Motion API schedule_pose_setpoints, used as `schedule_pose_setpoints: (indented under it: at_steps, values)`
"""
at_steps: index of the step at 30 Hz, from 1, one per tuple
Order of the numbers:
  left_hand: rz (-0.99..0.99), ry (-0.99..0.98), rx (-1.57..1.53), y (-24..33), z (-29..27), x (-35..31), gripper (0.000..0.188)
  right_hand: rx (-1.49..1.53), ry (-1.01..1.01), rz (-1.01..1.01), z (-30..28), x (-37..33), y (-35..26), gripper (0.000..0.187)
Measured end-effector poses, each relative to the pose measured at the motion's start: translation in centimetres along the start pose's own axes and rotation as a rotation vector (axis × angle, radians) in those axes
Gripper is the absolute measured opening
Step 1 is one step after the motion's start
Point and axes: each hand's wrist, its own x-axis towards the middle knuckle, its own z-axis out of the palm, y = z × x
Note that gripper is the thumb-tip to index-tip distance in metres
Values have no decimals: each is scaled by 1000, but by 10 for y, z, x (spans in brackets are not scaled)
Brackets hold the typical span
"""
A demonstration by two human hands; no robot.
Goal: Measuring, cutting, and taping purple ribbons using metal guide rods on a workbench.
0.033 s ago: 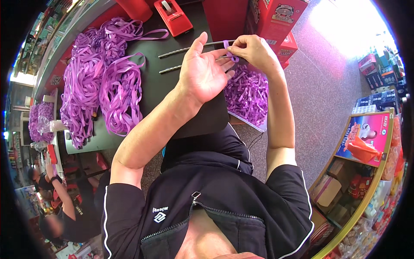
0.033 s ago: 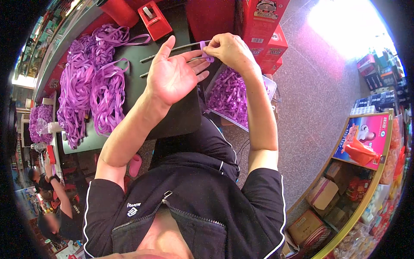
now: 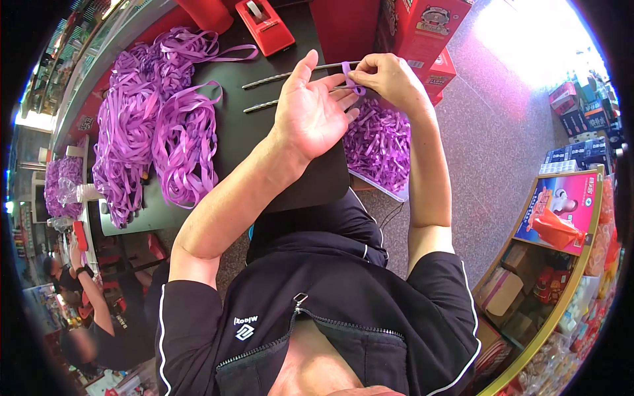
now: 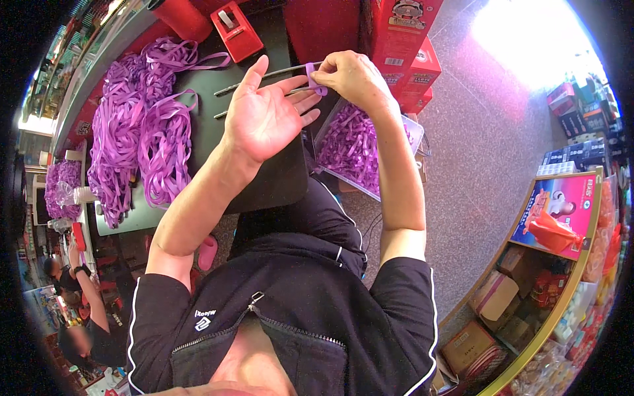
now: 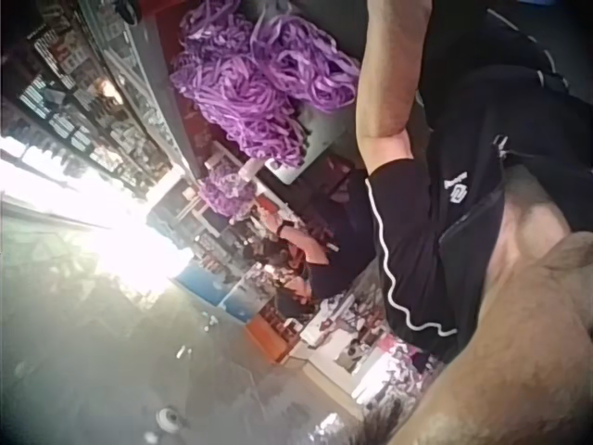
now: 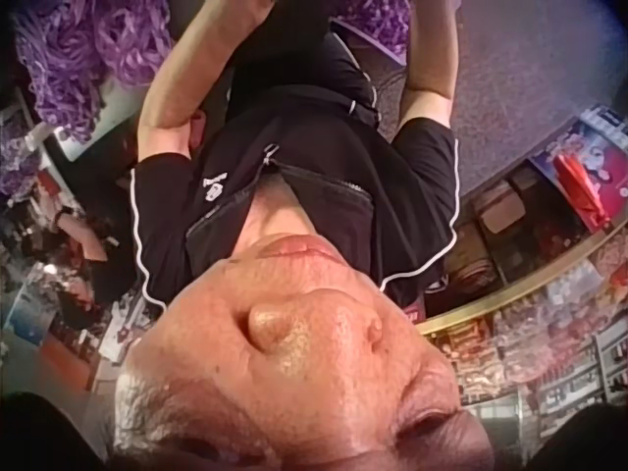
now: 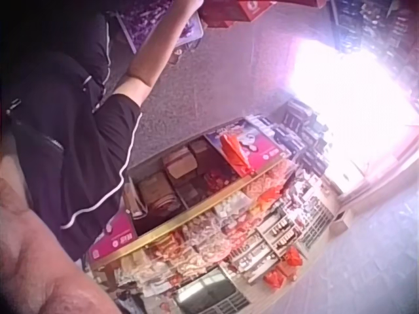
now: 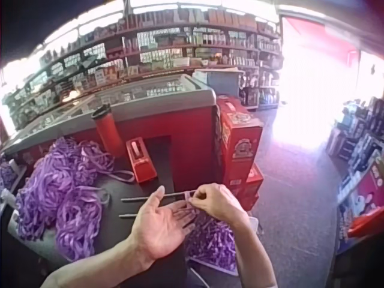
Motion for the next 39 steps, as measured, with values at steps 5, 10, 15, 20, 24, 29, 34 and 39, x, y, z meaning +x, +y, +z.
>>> schedule_pose_setpoints:
  at_steps: [5,10,15,20,24,29,34,39]
  values:
    - [4,27,9,0,2,0,69,12,28,-21,-1,-2,1,32]
    - [3,-28,-19,4,-8,-2,64,44,16,-56,4,2,2,28]
    - [165,-87,81,-16,-4,2,34,258,36,-65,-4,4,18,24]
    - [211,-25,187,-20,-5,0,24,942,101,-82,1,6,27,20]
    - [172,-23,134,-13,-10,2,30,1172,143,-270,10,-27,36,14]
    - [128,38,125,-9,-7,-3,50,1161,341,-270,46,-69,49,5]
    - [134,-14,108,-9,-7,-4,54,1309,353,-60,78,-81,45,5]
    - [133,-23,100,-10,-7,-4,55,1310,322,-59,79,-77,33,5]
